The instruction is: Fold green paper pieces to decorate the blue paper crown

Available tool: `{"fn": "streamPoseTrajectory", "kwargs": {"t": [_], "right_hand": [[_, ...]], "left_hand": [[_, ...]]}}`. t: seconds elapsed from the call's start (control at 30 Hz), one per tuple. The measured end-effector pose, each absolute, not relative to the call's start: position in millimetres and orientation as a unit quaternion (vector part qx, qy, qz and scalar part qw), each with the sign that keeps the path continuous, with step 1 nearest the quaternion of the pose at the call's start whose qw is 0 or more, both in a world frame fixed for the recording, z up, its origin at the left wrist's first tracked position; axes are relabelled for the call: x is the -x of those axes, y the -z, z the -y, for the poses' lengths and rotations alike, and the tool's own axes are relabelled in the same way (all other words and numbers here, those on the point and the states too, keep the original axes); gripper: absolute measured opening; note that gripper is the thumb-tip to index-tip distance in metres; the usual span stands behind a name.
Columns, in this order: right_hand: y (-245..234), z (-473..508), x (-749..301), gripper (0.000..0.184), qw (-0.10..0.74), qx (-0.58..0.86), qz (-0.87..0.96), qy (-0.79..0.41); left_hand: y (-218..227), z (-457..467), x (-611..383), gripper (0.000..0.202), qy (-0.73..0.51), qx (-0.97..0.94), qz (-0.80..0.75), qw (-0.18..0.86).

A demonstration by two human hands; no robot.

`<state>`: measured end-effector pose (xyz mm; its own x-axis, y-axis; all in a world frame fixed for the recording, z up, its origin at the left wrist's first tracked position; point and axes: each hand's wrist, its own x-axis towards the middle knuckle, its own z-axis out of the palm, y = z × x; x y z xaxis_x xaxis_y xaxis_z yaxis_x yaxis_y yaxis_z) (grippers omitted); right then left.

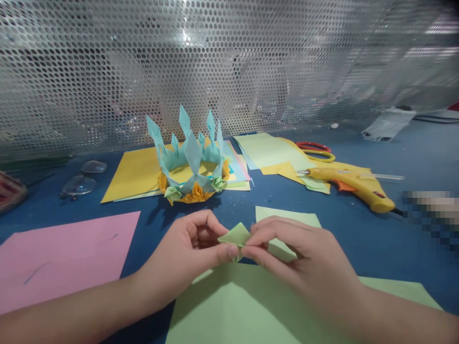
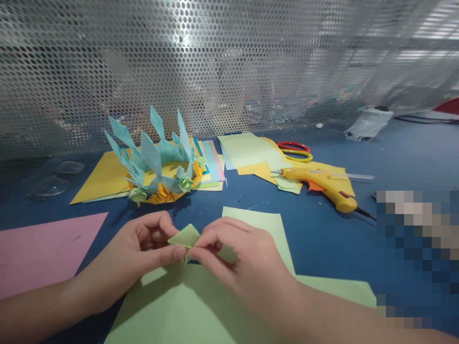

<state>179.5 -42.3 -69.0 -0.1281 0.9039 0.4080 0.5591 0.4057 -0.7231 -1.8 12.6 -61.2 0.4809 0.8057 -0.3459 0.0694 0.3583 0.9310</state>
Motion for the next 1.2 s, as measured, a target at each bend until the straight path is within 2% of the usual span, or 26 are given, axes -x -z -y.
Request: {"fn": "streamPoseTrajectory", "kwargs": {"t": [0.2,0.5,0.7,0.87,0.93,1.2], "right_hand": [[68.1,41.2,-178.9,0.018,0.404,0.514,0.721,-0.228],[67.2,41.3,-181.1,0.018,0.417,0.531,0.686,-0.272],[73.0,40.4,-178.1,0.028,0.469,0.538,0.561,-0.419],[72.5,36.0,-178.7,0.013,0.426,0.530,0.579,-0.449],[72.6,35.9,-178.9,0.016,0.410,0.534,0.578,-0.461],[72.0,36.8,-177.7,0.009,0.451,0.538,0.563,-0.436]], "left_hand": [[59.0,-12.4,0.7,0.036,-0.256,-0.498,-0.446,0.698],[61.0,-14.3,1.3,0.038,-0.250,-0.500,-0.457,0.692],[60.7,-10.9,0.9,0.035,-0.254,-0.525,-0.462,0.668],[62.9,-12.0,2.7,0.030,-0.292,-0.510,-0.436,0.682],[63.0,-12.9,2.4,0.029,-0.302,-0.501,-0.425,0.691],[60.1,-11.7,-0.5,0.025,-0.308,-0.519,-0.401,0.689]]}}
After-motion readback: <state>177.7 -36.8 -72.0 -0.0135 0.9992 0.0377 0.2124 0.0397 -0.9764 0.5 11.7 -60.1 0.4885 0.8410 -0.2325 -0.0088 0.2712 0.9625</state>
